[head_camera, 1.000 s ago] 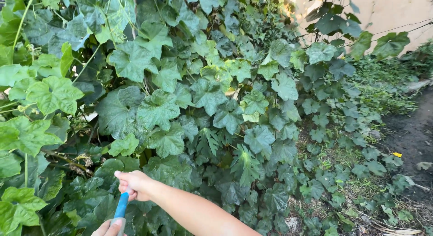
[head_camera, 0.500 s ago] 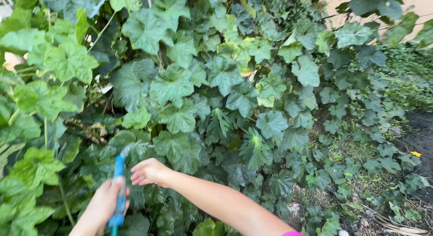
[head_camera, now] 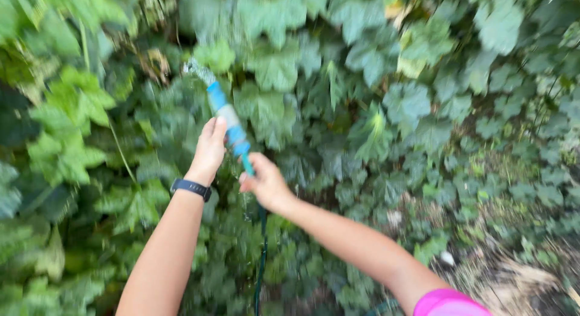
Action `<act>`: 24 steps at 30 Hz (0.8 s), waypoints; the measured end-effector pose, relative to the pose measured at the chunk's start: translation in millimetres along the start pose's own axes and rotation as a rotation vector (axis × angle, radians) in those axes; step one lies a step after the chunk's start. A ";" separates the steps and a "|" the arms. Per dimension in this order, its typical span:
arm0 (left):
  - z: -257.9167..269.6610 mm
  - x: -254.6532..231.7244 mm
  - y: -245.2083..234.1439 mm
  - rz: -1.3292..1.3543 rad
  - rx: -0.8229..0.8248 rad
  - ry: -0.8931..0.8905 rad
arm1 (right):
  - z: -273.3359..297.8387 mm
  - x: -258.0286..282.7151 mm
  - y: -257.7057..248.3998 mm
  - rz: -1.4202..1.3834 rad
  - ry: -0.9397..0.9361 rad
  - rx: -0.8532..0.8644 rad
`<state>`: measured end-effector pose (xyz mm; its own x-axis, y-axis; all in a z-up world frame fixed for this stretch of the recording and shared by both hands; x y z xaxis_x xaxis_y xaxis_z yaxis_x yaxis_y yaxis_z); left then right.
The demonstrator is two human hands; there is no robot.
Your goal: The person waters various green leafy plants in a garden using a garden hose with a spray nozzle.
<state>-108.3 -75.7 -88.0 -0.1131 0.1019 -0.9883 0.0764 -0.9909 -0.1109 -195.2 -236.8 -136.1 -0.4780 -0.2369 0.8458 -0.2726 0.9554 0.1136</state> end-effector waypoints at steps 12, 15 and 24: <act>275.3 386.1 -140.2 0.028 -0.157 -0.878 | 195.2 -13.7 -226.9 0.417 0.344 -0.421; 372.1 476.9 -173.1 -0.165 -0.398 -1.082 | 244.5 -28.0 -258.7 0.430 0.471 -0.515; 492.5 517.2 -138.6 -0.749 -0.173 -1.245 | 291.7 -69.7 -270.7 0.409 0.588 -0.649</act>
<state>-665.3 71.0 -532.5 -0.9370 0.3485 0.0221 -0.2792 -0.7097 -0.6468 -331.7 -530.3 -377.8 0.1090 0.0930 0.9897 0.4212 0.8975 -0.1308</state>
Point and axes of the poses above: each hand's wrist, its own z-axis away from the middle knuckle, its own y-axis out of the palm, x = y × z, the point moved 1 cm from there along -z, towards the middle knuckle, and after that the axes turned 15 degrees about -y, right-handed, at the moved point
